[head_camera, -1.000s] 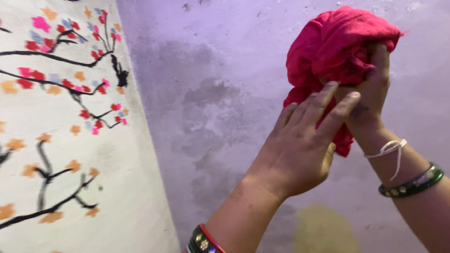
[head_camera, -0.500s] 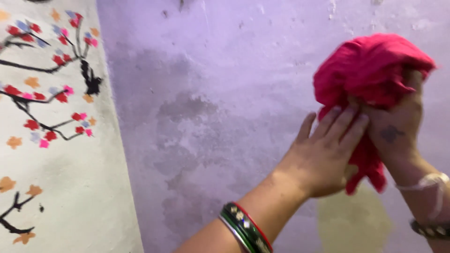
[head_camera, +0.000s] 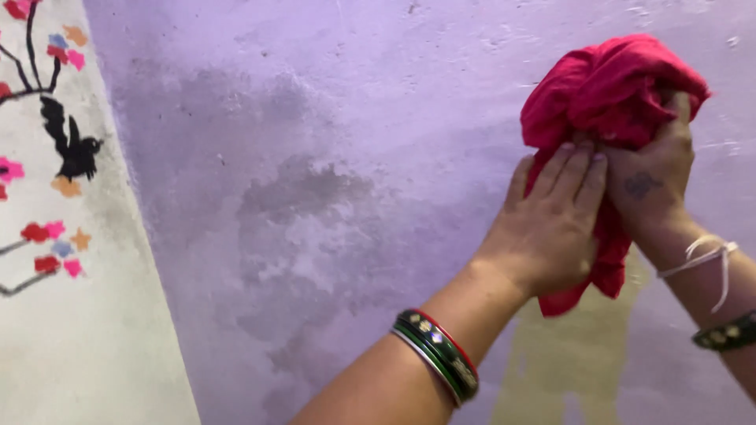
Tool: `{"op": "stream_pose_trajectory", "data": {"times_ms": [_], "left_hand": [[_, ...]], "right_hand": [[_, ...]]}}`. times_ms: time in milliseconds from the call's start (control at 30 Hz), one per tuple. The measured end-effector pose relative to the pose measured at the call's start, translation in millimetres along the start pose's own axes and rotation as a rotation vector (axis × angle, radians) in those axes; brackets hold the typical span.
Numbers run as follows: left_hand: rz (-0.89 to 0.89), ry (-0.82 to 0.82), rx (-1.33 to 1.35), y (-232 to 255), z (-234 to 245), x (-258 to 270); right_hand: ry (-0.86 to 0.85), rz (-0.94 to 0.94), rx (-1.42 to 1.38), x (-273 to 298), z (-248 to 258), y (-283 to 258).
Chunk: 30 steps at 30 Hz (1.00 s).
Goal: The person wipes a wall decorated with a painted tree and colorful leaves using a red cloth. They scrub the surface in circular and back-and-forth motions, covering both the painted design and the plain wall sections.
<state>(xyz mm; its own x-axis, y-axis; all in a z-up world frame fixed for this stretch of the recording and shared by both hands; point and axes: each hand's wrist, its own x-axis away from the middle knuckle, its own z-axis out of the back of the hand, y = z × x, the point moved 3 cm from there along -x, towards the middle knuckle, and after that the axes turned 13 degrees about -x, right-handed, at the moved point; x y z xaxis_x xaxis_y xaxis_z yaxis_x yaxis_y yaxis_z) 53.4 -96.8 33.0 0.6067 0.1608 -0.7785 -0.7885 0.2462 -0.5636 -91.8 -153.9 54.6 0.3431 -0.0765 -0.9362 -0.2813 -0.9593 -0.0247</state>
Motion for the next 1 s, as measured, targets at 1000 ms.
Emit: {"op": "stream_pose_trajectory", "data": {"times_ms": [1000], "left_hand": [[0.151,0.278,-0.126,9,-236,-105]], "right_hand": [[-0.28,0.25,0.483,-88,1,196]]}}
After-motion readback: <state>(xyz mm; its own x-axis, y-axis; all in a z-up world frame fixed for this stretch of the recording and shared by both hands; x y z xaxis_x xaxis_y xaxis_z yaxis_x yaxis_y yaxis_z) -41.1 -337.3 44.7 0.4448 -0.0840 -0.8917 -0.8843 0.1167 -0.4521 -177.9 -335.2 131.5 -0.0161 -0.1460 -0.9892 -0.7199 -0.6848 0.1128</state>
